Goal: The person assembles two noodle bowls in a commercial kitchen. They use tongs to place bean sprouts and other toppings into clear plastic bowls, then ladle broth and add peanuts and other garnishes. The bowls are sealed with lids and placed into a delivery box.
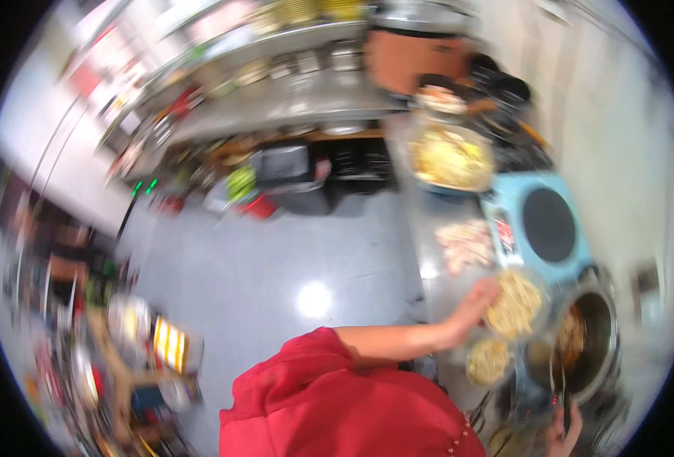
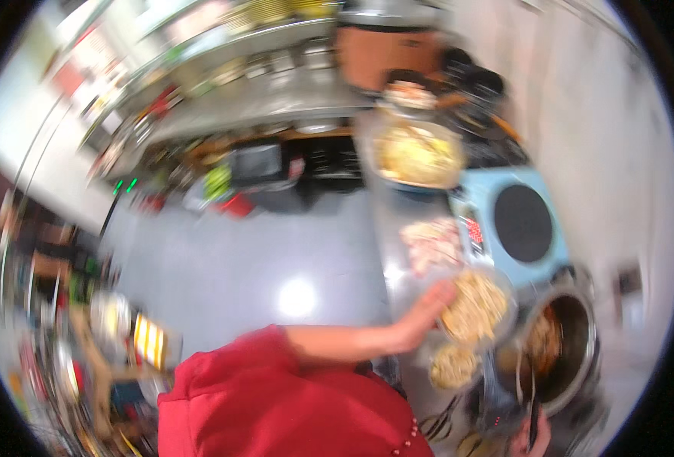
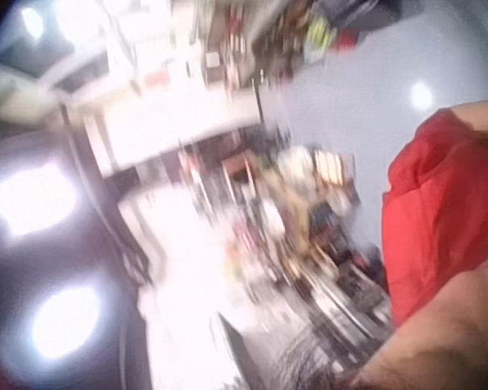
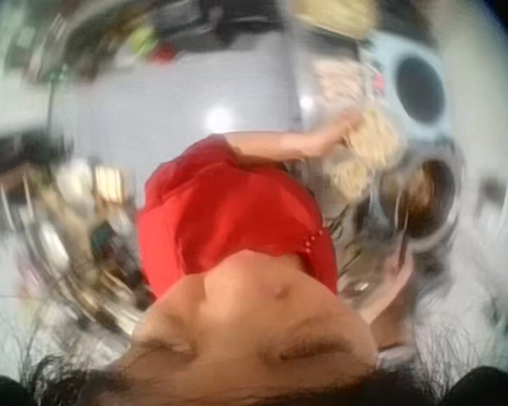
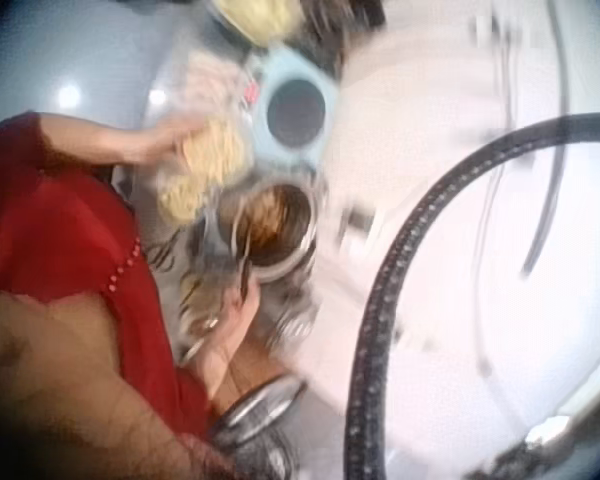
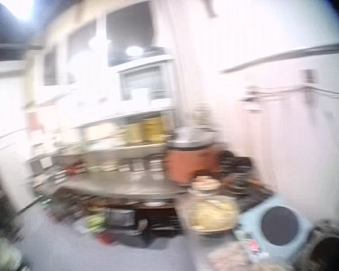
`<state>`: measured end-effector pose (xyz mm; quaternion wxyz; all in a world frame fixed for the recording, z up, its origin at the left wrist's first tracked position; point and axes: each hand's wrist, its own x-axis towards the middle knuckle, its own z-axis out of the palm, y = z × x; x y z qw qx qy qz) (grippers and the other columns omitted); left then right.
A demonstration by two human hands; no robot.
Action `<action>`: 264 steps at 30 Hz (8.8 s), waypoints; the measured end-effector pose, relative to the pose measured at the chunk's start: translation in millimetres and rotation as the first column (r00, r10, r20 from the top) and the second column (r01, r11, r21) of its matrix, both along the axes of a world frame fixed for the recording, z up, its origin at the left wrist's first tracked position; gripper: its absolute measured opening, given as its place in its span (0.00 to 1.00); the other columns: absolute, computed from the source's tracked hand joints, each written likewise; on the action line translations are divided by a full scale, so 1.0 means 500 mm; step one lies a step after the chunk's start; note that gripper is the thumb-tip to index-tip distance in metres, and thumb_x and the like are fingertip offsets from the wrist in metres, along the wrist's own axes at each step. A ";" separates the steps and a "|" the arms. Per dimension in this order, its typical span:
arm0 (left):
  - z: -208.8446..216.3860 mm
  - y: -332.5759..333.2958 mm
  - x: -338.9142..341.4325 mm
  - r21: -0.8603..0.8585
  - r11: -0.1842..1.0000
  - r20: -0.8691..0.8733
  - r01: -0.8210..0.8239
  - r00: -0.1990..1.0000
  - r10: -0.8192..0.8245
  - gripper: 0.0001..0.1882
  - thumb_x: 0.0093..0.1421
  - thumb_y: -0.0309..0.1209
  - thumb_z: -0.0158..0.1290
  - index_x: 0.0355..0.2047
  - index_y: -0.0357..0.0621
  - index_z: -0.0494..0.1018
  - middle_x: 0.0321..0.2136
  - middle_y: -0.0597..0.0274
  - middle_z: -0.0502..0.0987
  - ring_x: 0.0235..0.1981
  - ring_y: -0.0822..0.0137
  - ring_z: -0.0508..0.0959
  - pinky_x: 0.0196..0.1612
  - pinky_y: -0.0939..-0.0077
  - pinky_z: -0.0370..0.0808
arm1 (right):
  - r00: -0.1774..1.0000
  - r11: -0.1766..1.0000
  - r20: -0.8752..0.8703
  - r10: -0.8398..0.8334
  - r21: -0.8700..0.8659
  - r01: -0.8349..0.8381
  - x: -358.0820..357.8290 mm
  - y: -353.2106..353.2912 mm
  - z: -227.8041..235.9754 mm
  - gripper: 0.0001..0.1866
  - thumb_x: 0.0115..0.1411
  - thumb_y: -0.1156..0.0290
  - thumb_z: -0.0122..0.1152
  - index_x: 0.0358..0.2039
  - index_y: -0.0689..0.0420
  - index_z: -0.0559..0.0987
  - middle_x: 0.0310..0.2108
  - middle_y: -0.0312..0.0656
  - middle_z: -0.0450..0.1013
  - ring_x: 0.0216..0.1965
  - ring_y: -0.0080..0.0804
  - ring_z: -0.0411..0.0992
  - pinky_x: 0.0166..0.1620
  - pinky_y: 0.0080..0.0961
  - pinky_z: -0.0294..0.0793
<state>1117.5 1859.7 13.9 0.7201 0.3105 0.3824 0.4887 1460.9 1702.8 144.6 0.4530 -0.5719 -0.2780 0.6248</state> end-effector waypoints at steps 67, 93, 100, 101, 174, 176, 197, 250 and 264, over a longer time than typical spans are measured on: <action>-0.037 0.134 0.003 0.044 0.998 0.157 0.048 0.986 -0.054 0.35 0.67 0.59 0.41 0.65 0.51 0.56 0.60 0.62 0.65 0.59 0.65 0.68 0.55 0.62 0.70 | 0.218 0.839 0.968 -0.126 0.221 -0.498 -0.313 0.084 0.098 0.30 0.59 0.74 0.55 0.63 0.59 0.64 0.32 0.50 0.74 0.30 0.47 0.75 0.31 0.36 0.75; 0.014 0.114 -0.024 -0.037 0.976 0.181 0.214 0.962 -0.204 0.45 0.63 0.67 0.36 0.69 0.48 0.50 0.67 0.56 0.57 0.67 0.56 0.60 0.64 0.51 0.61 | 0.249 0.983 0.965 0.082 -0.120 0.141 -0.032 0.075 0.001 0.26 0.59 0.63 0.55 0.56 0.63 0.73 0.48 0.59 0.74 0.52 0.54 0.71 0.56 0.41 0.68; 0.014 0.102 -0.009 -0.031 0.980 0.135 0.199 0.972 -0.193 0.44 0.63 0.67 0.34 0.70 0.52 0.48 0.68 0.59 0.55 0.67 0.56 0.58 0.65 0.52 0.61 | 0.917 0.899 0.070 -0.392 -0.184 0.398 -0.019 0.070 -0.003 0.20 0.65 0.67 0.51 0.56 0.60 0.70 0.22 0.38 0.68 0.10 0.18 0.53 0.14 0.19 0.49; 0.012 0.099 -0.004 -0.027 0.982 0.142 0.186 0.973 -0.180 0.45 0.63 0.67 0.35 0.69 0.49 0.49 0.67 0.58 0.56 0.67 0.57 0.59 0.65 0.55 0.61 | 0.911 0.895 0.038 -0.411 -0.176 0.411 -0.021 0.063 0.000 0.18 0.66 0.68 0.51 0.54 0.60 0.71 0.22 0.38 0.68 0.10 0.18 0.54 0.14 0.19 0.49; 0.009 0.093 0.028 0.057 0.984 0.191 0.171 0.965 -0.179 0.48 0.62 0.66 0.38 0.68 0.39 0.51 0.66 0.55 0.58 0.67 0.58 0.59 0.68 0.61 0.56 | 0.935 0.937 -0.076 -0.345 -0.089 0.339 -0.026 -0.005 0.061 0.17 0.67 0.69 0.48 0.53 0.63 0.71 0.23 0.36 0.70 0.10 0.15 0.55 0.14 0.15 0.50; 0.004 0.095 0.030 0.056 0.982 0.189 0.183 0.963 -0.190 0.47 0.62 0.66 0.38 0.67 0.39 0.51 0.66 0.55 0.59 0.66 0.59 0.60 0.68 0.61 0.56 | 0.936 0.938 -0.073 -0.343 -0.081 0.337 -0.045 -0.015 0.091 0.18 0.67 0.69 0.49 0.54 0.63 0.71 0.23 0.36 0.70 0.10 0.15 0.55 0.14 0.15 0.50; 0.011 0.117 0.001 0.053 0.980 0.151 0.193 0.968 -0.199 0.41 0.66 0.62 0.37 0.66 0.41 0.55 0.62 0.56 0.65 0.63 0.61 0.65 0.65 0.62 0.62 | 0.973 0.998 0.226 -0.040 -0.027 0.048 -0.229 0.006 0.177 0.23 0.66 0.68 0.52 0.61 0.60 0.69 0.23 0.37 0.71 0.14 0.11 0.54 0.16 0.11 0.49; -0.001 0.096 0.023 0.045 0.984 0.162 0.172 0.971 -0.178 0.45 0.63 0.65 0.40 0.66 0.40 0.55 0.63 0.57 0.63 0.64 0.60 0.65 0.64 0.59 0.63 | 0.957 0.967 -0.139 -0.253 -0.028 0.251 -0.118 -0.025 0.189 0.24 0.66 0.66 0.52 0.60 0.65 0.68 0.24 0.41 0.70 0.09 0.14 0.54 0.12 0.14 0.51; 0.008 0.096 0.015 0.006 0.980 0.149 0.201 0.969 -0.200 0.37 0.67 0.60 0.39 0.66 0.47 0.56 0.62 0.61 0.64 0.63 0.64 0.65 0.62 0.62 0.62 | 0.919 0.998 0.391 0.054 0.005 -0.061 -0.269 0.017 0.162 0.24 0.67 0.70 0.52 0.64 0.55 0.67 0.27 0.34 0.70 0.20 0.12 0.60 0.23 0.10 0.57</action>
